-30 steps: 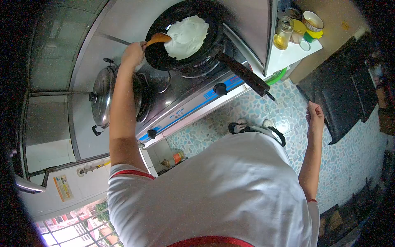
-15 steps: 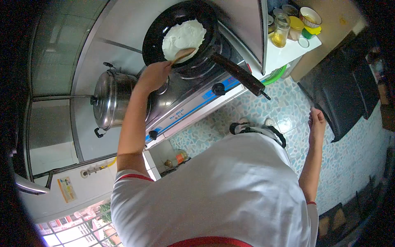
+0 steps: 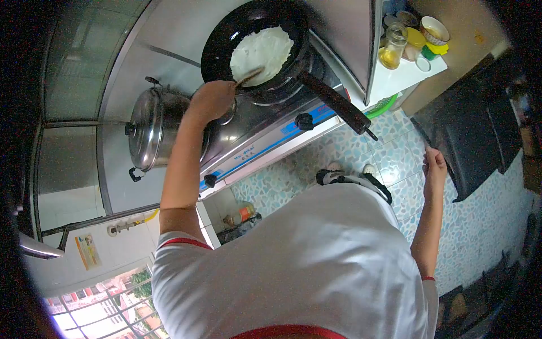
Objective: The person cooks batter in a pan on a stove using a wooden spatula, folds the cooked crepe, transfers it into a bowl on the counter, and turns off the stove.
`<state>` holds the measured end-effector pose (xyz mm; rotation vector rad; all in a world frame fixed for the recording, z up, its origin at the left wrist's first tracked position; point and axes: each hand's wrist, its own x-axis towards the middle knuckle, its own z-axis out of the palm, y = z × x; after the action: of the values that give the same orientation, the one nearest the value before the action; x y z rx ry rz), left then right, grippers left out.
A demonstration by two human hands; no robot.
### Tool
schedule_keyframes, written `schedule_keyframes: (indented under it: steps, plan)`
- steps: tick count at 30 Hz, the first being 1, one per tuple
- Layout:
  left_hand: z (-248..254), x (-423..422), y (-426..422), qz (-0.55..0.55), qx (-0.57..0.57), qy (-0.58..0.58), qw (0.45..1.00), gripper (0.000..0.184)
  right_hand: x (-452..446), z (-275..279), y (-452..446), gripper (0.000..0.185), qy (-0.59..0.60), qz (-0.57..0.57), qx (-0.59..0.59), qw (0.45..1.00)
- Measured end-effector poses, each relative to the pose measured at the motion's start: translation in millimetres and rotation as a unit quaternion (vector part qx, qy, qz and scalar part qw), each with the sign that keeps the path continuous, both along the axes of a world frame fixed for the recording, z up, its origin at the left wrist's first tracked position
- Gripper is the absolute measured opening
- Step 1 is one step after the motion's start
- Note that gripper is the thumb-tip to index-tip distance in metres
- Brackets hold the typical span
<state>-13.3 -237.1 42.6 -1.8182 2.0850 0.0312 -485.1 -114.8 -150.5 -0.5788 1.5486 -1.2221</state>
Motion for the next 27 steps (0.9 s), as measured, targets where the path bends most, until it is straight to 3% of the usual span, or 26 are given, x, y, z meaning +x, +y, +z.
schedule_keyframes:
  steps: [4,6,8,13,18,22,27]
  plan:
    - [22.7,5.5,-20.1,-0.028,-0.055,0.105,0.993,0.026,2.3,7.3,0.0,0.010,-0.006,-0.004,-0.007,1.000]
    - [-0.9,10.5,-61.9,-0.035,-0.088,0.076,0.993,0.027,10.7,14.4,-10.6,0.010,0.002,0.015,-0.022,1.000]
    - [-48.1,17.5,-106.1,0.078,-0.140,0.110,0.981,0.027,22.5,21.7,-19.4,0.010,0.012,0.044,-0.032,0.998]
    - [-53.1,-23.9,-72.7,0.042,-0.078,0.088,0.992,0.033,34.8,29.5,-22.7,0.009,0.024,0.084,-0.036,0.996]
    - [-4.5,-9.3,-1.3,-0.018,0.017,0.068,0.997,0.029,11.5,7.7,-7.2,0.008,0.018,0.029,0.010,0.999]
    - [42.5,29.3,21.5,0.014,-0.015,0.082,0.996,0.025,7.7,5.8,-5.3,0.009,0.016,0.020,-0.009,1.000]
    - [35.5,60.8,7.7,0.059,-0.018,0.027,0.998,0.024,18.4,12.5,-16.9,0.009,0.011,0.049,-0.012,0.999]
